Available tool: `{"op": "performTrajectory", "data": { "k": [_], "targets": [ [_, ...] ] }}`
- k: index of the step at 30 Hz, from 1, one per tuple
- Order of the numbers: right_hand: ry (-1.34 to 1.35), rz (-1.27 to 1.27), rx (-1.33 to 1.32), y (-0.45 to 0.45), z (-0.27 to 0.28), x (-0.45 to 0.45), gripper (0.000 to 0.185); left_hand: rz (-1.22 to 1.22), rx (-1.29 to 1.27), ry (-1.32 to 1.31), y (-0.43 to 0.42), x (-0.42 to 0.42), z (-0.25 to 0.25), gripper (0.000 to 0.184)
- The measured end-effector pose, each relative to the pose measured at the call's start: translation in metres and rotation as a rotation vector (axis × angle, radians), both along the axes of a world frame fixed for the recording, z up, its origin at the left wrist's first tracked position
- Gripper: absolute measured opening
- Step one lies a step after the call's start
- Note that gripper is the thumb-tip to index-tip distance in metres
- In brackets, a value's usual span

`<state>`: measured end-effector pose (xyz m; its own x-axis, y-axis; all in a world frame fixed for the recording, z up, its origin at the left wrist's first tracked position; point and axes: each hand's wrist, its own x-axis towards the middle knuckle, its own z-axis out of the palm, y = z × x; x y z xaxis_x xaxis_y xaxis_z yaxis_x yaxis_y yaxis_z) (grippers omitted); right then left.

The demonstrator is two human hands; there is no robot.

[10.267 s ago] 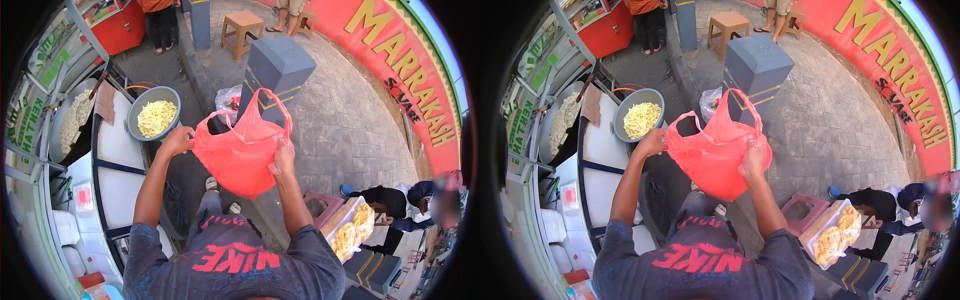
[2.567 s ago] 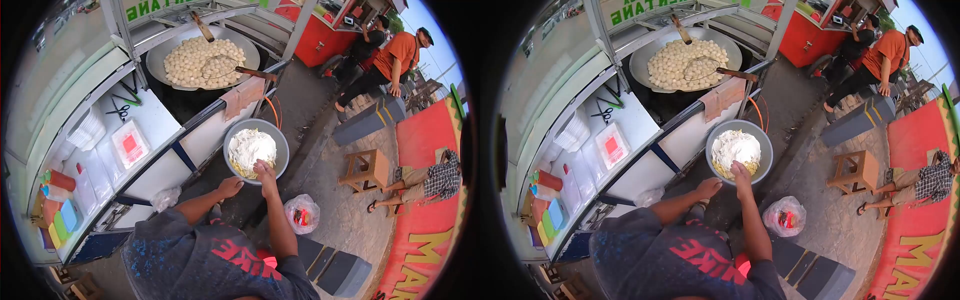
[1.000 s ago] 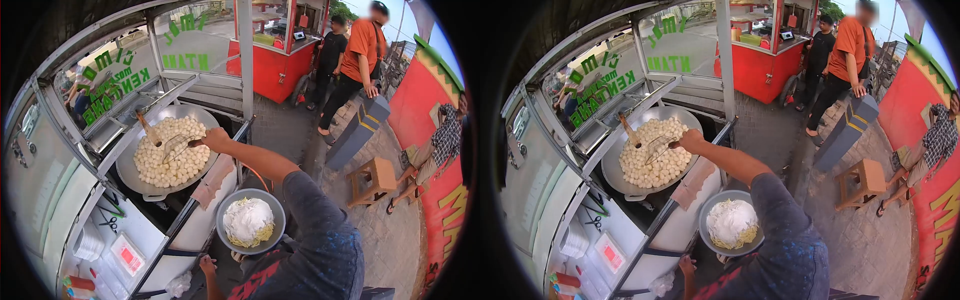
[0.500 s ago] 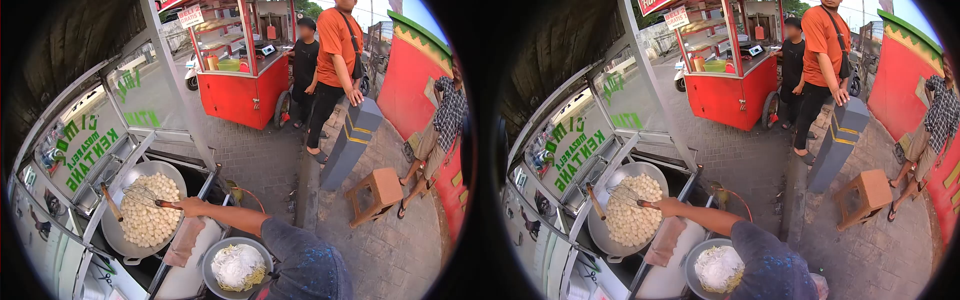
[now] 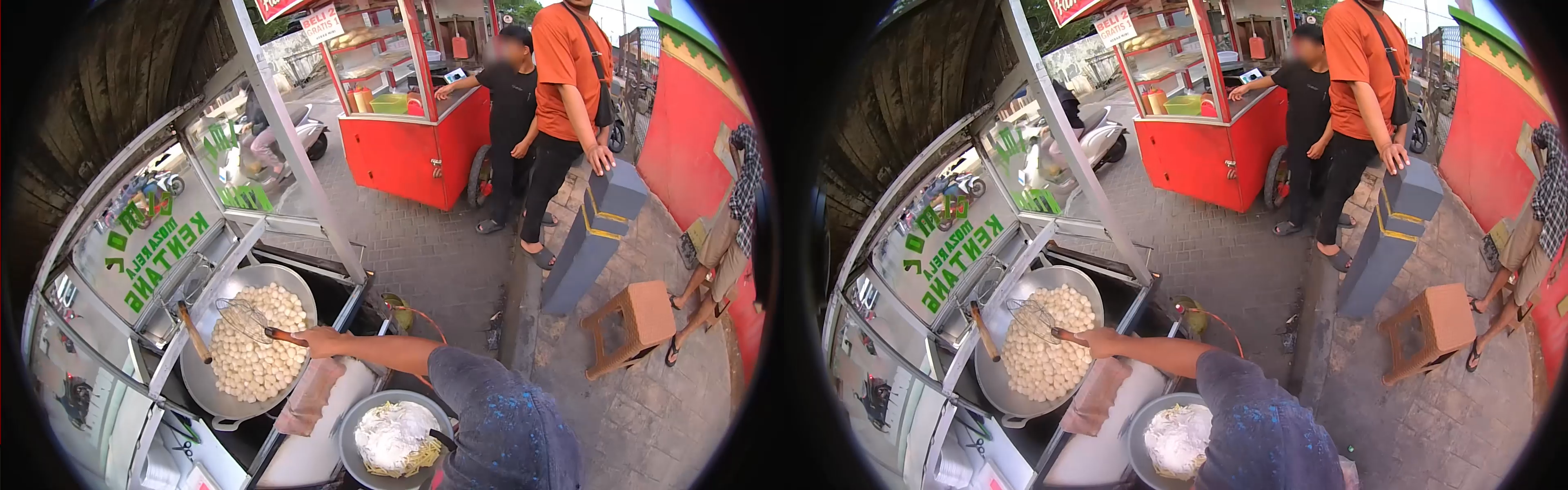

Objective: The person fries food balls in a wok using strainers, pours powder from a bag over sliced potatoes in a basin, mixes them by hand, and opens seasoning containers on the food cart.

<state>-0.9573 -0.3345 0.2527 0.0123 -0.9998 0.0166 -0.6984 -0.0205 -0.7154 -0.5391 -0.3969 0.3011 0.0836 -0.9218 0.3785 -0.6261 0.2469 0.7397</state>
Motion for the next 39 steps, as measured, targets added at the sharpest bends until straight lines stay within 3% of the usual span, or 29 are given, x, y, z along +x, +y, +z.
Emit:
{"op": "performTrajectory", "data": {
  "k": [4, 8, 12, 15, 18, 19, 21, 22, 25, 27, 28, 29, 30, 31, 32, 34, 37, 39],
  "targets": [
    [0.059, -0.024, 0.031, 0.016, 0.004, 0.025, 0.071, -0.018, 0.039, 0.001, 0.026, 0.003, -0.049, 0.04],
    [0.17, -0.03, 0.079, 0.023, 0.013, 0.038, 0.07, -0.016, 0.158, -0.026, 0.093, 0.005, -0.153, 0.042],
    [0.288, -0.036, 0.137, 0.01, 0.009, 0.038, 0.068, 0.061, 0.322, -0.093, 0.21, 0.011, -0.267, 0.045],
    [0.355, -0.074, 0.087, -0.006, 0.008, 0.025, 0.067, 0.21, 0.453, -0.136, 0.317, 0.018, -0.324, 0.047],
    [0.506, -0.052, 0.081, -0.046, 0.002, -0.003, 0.063, 0.464, 0.507, -0.123, 0.414, 0.022, -0.356, 0.049],
    [0.576, -0.09, -0.025, -0.048, 0.015, -0.009, 0.05, 0.566, 0.5, -0.121, 0.445, 0.022, -0.365, 0.049],
    [0.596, -0.096, -0.001, -0.076, 0.021, -0.028, 0.057, 0.764, 0.413, -0.067, 0.485, 0.004, -0.374, 0.052],
    [0.594, -0.07, 0.01, -0.098, 0.014, -0.042, 0.057, 0.856, 0.627, 0.309, 0.499, -0.002, -0.382, 0.048],
    [0.734, 0.02, 0.084, -0.144, 0.009, -0.059, 0.05, 1.008, 0.733, 0.484, 0.522, -0.07, -0.355, 0.043],
    [0.688, 0.094, 0.133, -0.161, -0.008, -0.061, 0.044, 1.125, 0.799, 0.434, 0.578, -0.107, -0.361, 0.041],
    [0.668, 0.12, 0.168, -0.171, -0.014, -0.056, 0.043, 1.139, 0.853, 0.273, 0.596, -0.134, -0.365, 0.035],
    [0.605, 0.133, 0.17, -0.182, -0.024, -0.047, 0.044, 1.084, 0.801, 0.195, 0.608, -0.162, -0.36, 0.027],
    [0.543, 0.147, 0.171, -0.193, -0.04, -0.037, 0.044, 1.071, 0.919, 0.148, 0.624, -0.181, -0.368, 0.022],
    [0.483, 0.167, 0.174, -0.203, -0.054, -0.023, 0.044, 1.156, 0.977, 0.336, 0.631, -0.207, -0.365, 0.02],
    [0.318, 0.135, 0.193, -0.202, -0.064, -0.002, 0.044, 1.217, 1.003, 0.79, 0.646, -0.222, -0.378, 0.03],
    [-0.006, 0.094, 0.304, -0.23, -0.138, 0.037, 0.034, 1.193, 1.061, 0.826, 0.639, -0.254, -0.35, 0.038],
    [-0.751, 0.141, 0.569, -0.223, -0.145, 0.1, 0.024, 1.267, 0.912, 0.843, 0.627, -0.273, -0.328, 0.029],
    [-0.819, 0.213, 0.551, -0.228, -0.134, 0.125, 0.024, 1.274, 0.83, 0.774, 0.617, -0.275, -0.316, 0.025]
  ]
}}
